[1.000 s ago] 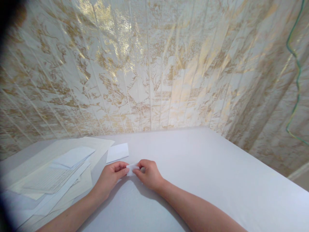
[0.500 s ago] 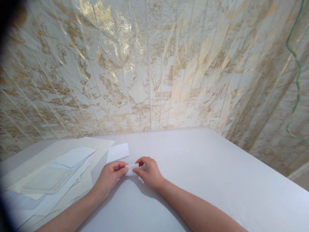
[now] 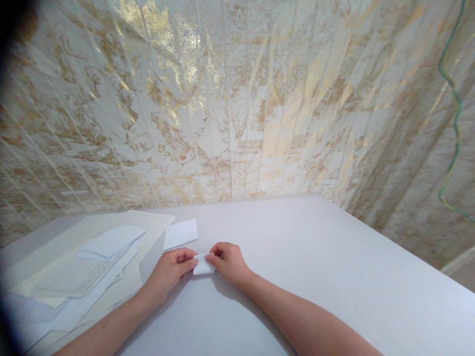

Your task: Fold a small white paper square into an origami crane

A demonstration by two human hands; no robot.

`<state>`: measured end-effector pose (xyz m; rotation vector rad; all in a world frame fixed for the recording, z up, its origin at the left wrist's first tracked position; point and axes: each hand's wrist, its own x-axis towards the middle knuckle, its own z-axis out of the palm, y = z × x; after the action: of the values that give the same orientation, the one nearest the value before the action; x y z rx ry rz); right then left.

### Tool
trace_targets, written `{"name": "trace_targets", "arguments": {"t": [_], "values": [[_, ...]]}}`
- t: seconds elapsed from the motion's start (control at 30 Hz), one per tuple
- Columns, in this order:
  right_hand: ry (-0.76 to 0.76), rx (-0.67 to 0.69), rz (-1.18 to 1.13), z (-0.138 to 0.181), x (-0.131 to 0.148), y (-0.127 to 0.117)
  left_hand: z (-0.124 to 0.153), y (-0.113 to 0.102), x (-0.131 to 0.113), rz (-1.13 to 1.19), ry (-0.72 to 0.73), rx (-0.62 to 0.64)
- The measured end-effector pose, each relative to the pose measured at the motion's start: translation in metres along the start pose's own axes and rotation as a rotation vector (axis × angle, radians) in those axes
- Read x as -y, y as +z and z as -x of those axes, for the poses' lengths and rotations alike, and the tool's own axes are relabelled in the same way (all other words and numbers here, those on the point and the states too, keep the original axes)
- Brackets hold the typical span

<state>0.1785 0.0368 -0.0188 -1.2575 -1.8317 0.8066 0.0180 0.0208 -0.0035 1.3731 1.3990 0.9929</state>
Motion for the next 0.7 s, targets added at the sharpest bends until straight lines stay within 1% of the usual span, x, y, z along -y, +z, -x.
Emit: {"name": "trace_targets", "arguments": {"t": [0.13,0.3,0.4,0.47,0.53,0.63,0.7], "values": [[-0.004,0.008,0.094,-0.003,0.002,0.000,-0.007,-0.004,0.004,-0.116,0.057,0.039],[-0.018,0.010,0.162,-0.005,0.001,0.001,-0.018,-0.009,0.005,-0.417,0.164,-0.024],[-0.025,0.011,0.186,-0.006,-0.001,0.003,-0.020,-0.012,0.005,-0.530,0.256,-0.049],[-0.039,0.004,0.210,-0.007,-0.002,0.004,-0.019,-0.014,0.005,-0.583,0.348,-0.078],[-0.055,-0.006,0.241,-0.007,-0.003,0.004,-0.018,-0.017,0.007,-0.637,0.476,-0.077],[-0.082,-0.027,0.292,-0.008,-0.003,0.005,-0.016,-0.022,0.012,-0.708,0.702,0.029],[-0.106,-0.040,0.309,-0.008,-0.004,0.005,-0.016,-0.024,0.016,-0.756,0.795,0.080]]}}
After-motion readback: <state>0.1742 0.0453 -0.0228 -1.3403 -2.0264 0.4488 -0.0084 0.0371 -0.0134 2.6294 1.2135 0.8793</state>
